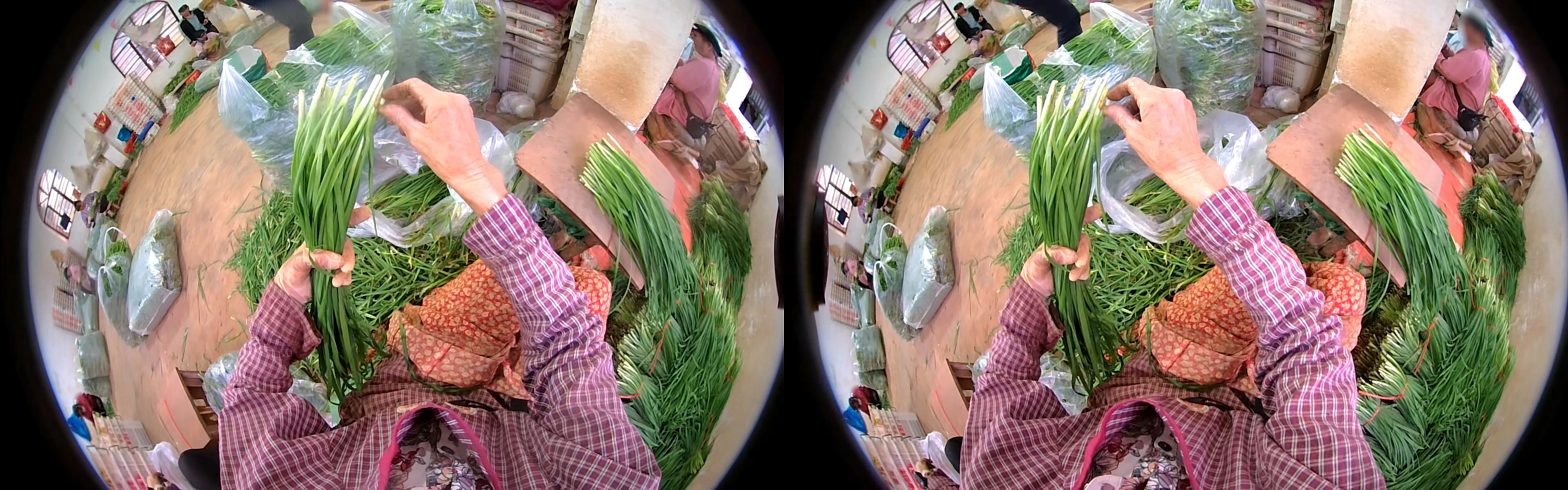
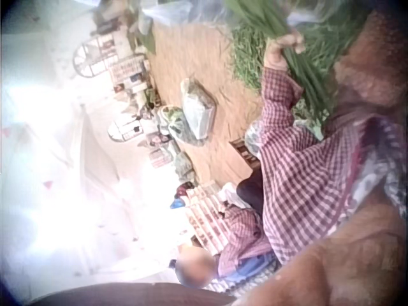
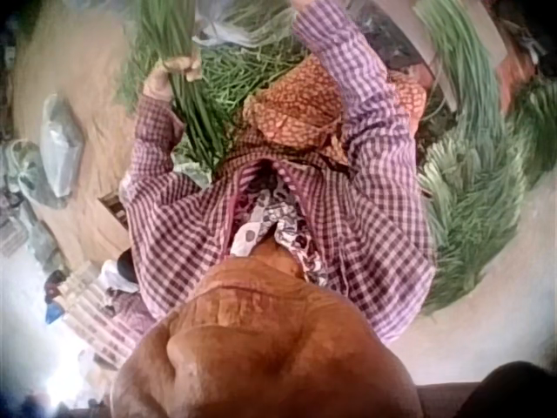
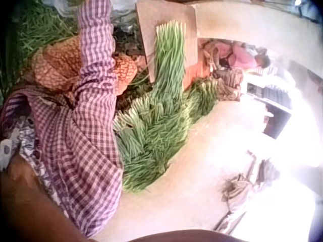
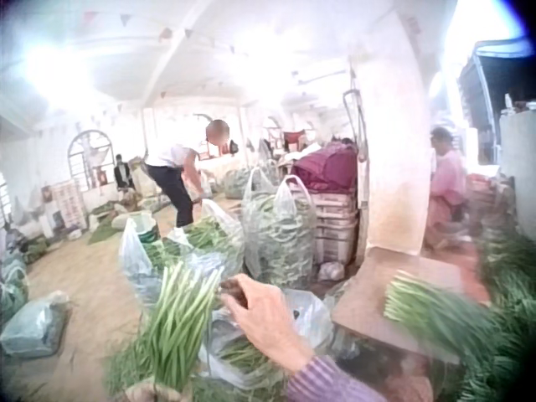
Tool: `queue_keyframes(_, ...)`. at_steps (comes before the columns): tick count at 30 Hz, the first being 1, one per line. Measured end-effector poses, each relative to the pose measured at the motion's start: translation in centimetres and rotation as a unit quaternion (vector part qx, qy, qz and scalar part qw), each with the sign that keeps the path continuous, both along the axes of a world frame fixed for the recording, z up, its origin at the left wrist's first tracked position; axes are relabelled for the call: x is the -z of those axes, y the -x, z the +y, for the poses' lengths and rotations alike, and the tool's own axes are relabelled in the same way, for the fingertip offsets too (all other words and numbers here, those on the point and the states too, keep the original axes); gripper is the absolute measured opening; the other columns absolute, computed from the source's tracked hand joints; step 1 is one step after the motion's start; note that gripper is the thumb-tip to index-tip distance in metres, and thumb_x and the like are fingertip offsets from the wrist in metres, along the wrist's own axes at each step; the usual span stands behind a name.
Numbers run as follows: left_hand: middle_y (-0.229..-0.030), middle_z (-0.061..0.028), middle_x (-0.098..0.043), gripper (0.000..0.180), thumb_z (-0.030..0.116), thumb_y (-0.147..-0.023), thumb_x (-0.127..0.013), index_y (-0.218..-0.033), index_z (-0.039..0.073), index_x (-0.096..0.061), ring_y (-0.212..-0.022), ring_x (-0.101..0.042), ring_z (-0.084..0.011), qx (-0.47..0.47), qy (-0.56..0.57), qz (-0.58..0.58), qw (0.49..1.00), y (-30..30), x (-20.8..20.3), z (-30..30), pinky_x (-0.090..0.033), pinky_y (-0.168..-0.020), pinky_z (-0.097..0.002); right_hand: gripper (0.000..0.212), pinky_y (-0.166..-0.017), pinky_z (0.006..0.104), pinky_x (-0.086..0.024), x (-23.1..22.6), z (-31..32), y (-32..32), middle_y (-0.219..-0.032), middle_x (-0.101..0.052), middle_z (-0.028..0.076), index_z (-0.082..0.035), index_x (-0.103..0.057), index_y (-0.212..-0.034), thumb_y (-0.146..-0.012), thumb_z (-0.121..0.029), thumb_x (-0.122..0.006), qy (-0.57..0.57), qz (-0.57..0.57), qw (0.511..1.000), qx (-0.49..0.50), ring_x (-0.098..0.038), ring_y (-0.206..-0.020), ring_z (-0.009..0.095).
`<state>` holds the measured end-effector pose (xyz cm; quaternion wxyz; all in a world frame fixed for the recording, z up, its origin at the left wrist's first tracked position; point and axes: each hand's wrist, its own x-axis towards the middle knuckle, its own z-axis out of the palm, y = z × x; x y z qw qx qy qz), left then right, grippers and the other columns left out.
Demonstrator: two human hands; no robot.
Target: The person sorts bunches of green vegetables by hand, removes individual stems, and ties them into bundles with red string.
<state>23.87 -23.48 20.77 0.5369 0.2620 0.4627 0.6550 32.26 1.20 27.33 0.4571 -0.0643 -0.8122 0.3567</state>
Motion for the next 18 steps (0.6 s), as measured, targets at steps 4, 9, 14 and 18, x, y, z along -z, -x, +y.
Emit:
queue_keyframes(4,-0.070,-0.0048,-0.058,0.087,0.018,-0.068,-0.074,-0.144,0.002,-0.035,-0.049,-0.051,-0.0133,-0.006,0.013,0.007,1.000,0.5,0.4,-0.9,-0.045,-0.052,-0.0275,0.012,-0.069,0.0376,-0.051,0.7,1.6,0.4,-0.081,-0.068,0.013,-0.003,-0.063,-0.083,-0.083,-0.015,-0.066,-0.068,0.021,0.996,0.044,-0.066,-0.075,0.029)
queue_keyframes(9,-0.068,-0.0047,-0.055,0.083,0.013,-0.071,-0.070,-0.145,0.003,-0.034,-0.053,-0.053,-0.0142,0.001,-0.038,-0.042,0.998,0.7,-1.2,-1.4,-0.047,-0.056,-0.0294,0.017,-0.070,0.0366,-0.051,1.6,5.2,-2.6,-0.084,-0.068,0.015,-0.001,-0.066,-0.090,-0.089,-0.017,-0.059,-0.006,-0.035,0.992,0.122,-0.066,-0.075,0.031)
queue_keyframes(14,-0.077,-0.0039,-0.059,0.081,0.012,-0.074,-0.072,-0.146,0.008,-0.035,-0.062,-0.056,-0.0139,-0.012,-0.080,-0.129,0.988,0.2,-2.7,1.8,-0.050,-0.064,-0.0279,0.087,-0.104,0.0533,-0.034,0.1,3.5,-1.0,-0.146,-0.037,0.020,-0.017,-0.019,-0.153,-0.089,-0.070,-0.043,0.310,-0.183,0.901,-0.241,-0.043,-0.129,0.035)
queue_keyframes(18,-0.088,-0.0046,-0.064,0.078,0.015,-0.074,-0.073,-0.144,0.007,-0.038,-0.072,-0.061,-0.0148,0.023,-0.080,-0.132,0.988,-4.5,-4.6,5.4,-0.053,-0.069,-0.0301,0.090,-0.105,0.0571,-0.036,-2.1,1.8,0.6,-0.147,-0.035,0.021,-0.019,-0.021,-0.152,-0.084,-0.072,-0.045,0.433,-0.081,0.807,-0.393,-0.041,-0.130,0.042)
